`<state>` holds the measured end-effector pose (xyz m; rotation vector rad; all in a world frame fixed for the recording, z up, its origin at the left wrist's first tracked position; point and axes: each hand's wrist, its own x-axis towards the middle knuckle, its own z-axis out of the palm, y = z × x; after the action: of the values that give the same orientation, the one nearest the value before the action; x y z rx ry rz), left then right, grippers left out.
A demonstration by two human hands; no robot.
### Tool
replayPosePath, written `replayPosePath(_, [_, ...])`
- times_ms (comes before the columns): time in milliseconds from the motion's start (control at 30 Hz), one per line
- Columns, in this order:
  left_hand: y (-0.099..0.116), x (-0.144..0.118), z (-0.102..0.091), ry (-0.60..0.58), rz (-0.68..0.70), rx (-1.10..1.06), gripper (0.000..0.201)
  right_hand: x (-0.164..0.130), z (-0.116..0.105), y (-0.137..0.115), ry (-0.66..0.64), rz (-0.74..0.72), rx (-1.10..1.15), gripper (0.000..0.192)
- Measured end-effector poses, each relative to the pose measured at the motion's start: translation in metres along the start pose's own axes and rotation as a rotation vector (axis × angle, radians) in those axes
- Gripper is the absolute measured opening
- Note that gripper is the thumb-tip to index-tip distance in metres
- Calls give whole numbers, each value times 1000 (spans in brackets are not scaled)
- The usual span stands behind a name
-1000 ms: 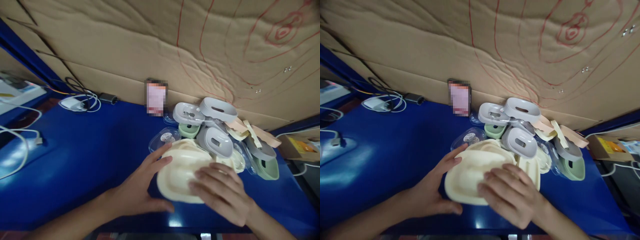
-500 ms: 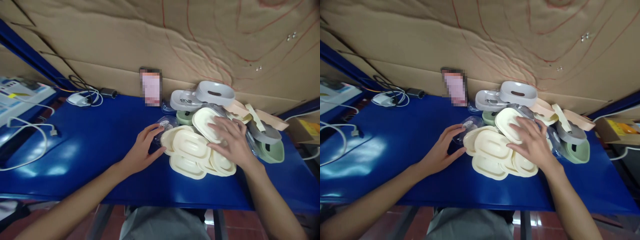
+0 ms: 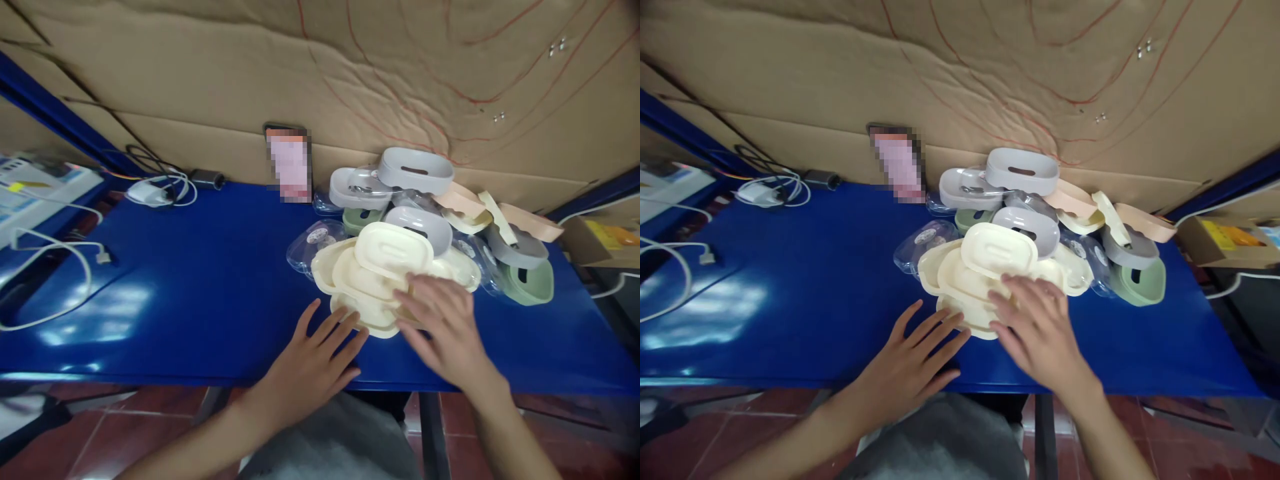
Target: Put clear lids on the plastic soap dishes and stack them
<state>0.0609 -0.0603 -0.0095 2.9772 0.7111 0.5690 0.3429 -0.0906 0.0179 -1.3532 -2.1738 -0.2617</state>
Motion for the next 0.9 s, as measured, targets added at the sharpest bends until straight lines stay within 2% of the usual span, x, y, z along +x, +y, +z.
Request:
replayPosePath(100, [-1, -5, 9, 12, -7, -44, 30, -14, 20, -23, -97, 20, -16, 39])
replayPosePath(200, [-2, -18, 5, 83, -20, -92, 21, -18, 33, -29, -99, 53, -26, 42])
replayPosePath(400, [-6, -60, -12, 121, -143, -153, 15, -20, 33, -25, -84, 24, -37, 40])
replayPosePath(533, [-27, -75, -17, 215, -224, -161, 25, -25, 36, -41, -36, 25, -51, 45])
replayPosePath(633, [-58, -59, -23, 275, -320, -121, 37, -25, 42, -68, -30, -37, -1, 48])
replayPosePath(733, [-83, -25, -34, 230, -379, -64, 42, -25, 39, -81, -65, -99, -7, 51])
replayPosePath(800, [-84, -3, -41, 198, -330, -38, 43, -26, 29, -70, -21, -20, -56, 62])
replayPosePath(900, [-60, 13, -43, 142, -149, -75, 39, -25, 10, -23, 84, 151, -156, 74])
